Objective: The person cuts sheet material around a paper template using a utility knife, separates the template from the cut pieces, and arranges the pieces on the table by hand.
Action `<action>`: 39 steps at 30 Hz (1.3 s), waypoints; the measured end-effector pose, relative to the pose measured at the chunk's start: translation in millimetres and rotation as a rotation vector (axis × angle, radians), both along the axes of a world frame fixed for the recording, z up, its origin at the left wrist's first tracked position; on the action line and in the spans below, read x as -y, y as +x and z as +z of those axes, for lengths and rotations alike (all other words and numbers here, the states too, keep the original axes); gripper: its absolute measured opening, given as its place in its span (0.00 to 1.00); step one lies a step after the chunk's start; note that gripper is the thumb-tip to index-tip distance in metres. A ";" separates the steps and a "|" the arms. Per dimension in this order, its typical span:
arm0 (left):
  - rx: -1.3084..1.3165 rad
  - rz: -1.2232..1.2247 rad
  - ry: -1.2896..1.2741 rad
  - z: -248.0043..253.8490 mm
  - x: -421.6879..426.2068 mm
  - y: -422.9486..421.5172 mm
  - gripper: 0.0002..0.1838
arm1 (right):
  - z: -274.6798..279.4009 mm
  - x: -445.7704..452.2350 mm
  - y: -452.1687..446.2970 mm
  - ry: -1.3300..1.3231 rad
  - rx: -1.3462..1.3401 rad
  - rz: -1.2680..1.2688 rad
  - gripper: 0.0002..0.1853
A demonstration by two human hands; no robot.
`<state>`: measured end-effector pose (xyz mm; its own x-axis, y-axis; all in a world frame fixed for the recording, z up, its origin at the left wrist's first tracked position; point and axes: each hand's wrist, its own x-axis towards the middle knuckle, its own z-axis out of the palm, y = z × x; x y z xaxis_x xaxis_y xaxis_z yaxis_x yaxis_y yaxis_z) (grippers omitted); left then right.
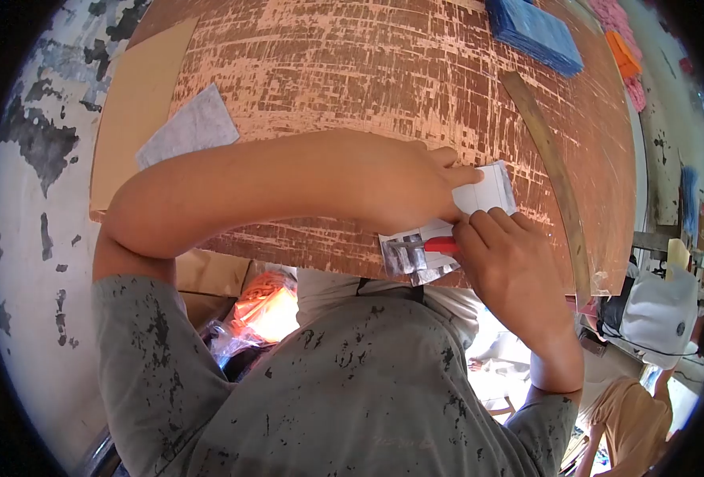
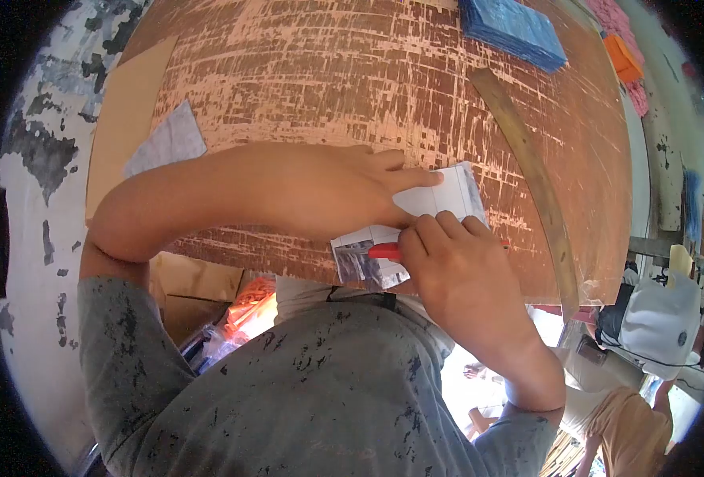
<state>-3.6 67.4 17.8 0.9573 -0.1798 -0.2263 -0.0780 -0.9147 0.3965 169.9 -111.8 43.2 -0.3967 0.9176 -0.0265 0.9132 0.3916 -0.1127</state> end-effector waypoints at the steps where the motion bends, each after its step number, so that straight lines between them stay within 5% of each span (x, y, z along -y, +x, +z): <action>1: 0.000 0.004 0.000 2.2 -0.7 0.5 0.28 | 0.6 -1.6 0.1 0.000 0.000 0.004 0.07; 39: 0.116 -0.040 -0.019 -23.0 -6.6 -4.0 0.21 | 21.7 -19.8 -3.5 -0.087 0.182 0.126 0.06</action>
